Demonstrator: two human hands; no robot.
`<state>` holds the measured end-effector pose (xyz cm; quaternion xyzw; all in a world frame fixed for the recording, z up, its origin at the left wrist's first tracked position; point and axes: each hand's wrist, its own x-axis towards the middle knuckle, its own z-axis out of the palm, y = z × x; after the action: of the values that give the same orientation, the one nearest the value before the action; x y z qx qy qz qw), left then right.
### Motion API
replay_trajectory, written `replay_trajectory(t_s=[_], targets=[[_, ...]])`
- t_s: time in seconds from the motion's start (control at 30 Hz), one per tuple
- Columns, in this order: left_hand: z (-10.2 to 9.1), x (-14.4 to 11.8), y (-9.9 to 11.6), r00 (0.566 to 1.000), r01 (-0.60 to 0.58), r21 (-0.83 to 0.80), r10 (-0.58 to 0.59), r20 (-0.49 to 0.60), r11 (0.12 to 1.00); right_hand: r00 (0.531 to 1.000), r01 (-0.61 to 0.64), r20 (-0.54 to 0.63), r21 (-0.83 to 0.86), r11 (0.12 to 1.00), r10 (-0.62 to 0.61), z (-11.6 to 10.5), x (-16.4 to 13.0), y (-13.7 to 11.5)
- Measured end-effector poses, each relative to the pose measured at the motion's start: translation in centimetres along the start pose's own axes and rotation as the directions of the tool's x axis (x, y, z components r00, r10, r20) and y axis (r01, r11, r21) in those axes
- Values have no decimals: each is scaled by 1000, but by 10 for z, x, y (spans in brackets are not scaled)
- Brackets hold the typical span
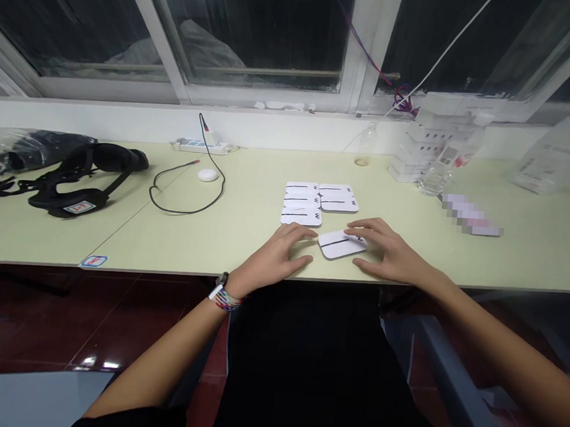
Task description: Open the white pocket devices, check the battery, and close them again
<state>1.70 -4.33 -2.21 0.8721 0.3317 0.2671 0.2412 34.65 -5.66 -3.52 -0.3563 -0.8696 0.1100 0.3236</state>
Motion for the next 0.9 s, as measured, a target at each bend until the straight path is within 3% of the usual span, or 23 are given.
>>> replay_trajectory(t_s=[0.1, 0.23, 0.37, 0.6, 0.9], targets=[[1, 0, 3, 997, -65, 14, 64, 40, 998, 998, -68, -5, -10, 998, 68, 1, -2, -6], [2, -1, 5, 988, -134, 58, 129, 78, 989, 999, -37, -9, 4, 999, 37, 13, 1, -15], [1, -2, 4, 995, -97, 66, 95, 42, 993, 999, -29, -29, -12, 1000, 29, 22, 8, -21], [0, -3, 1, 1000, -26, 53, 26, -10, 998, 999, -18, -33, 141, 990, 23, 19, 9, -19], [2, -1, 5, 990, 53, -3, -53, -130, 999, 989, -120, -59, 195, 973, 134, 29, 18, -29]])
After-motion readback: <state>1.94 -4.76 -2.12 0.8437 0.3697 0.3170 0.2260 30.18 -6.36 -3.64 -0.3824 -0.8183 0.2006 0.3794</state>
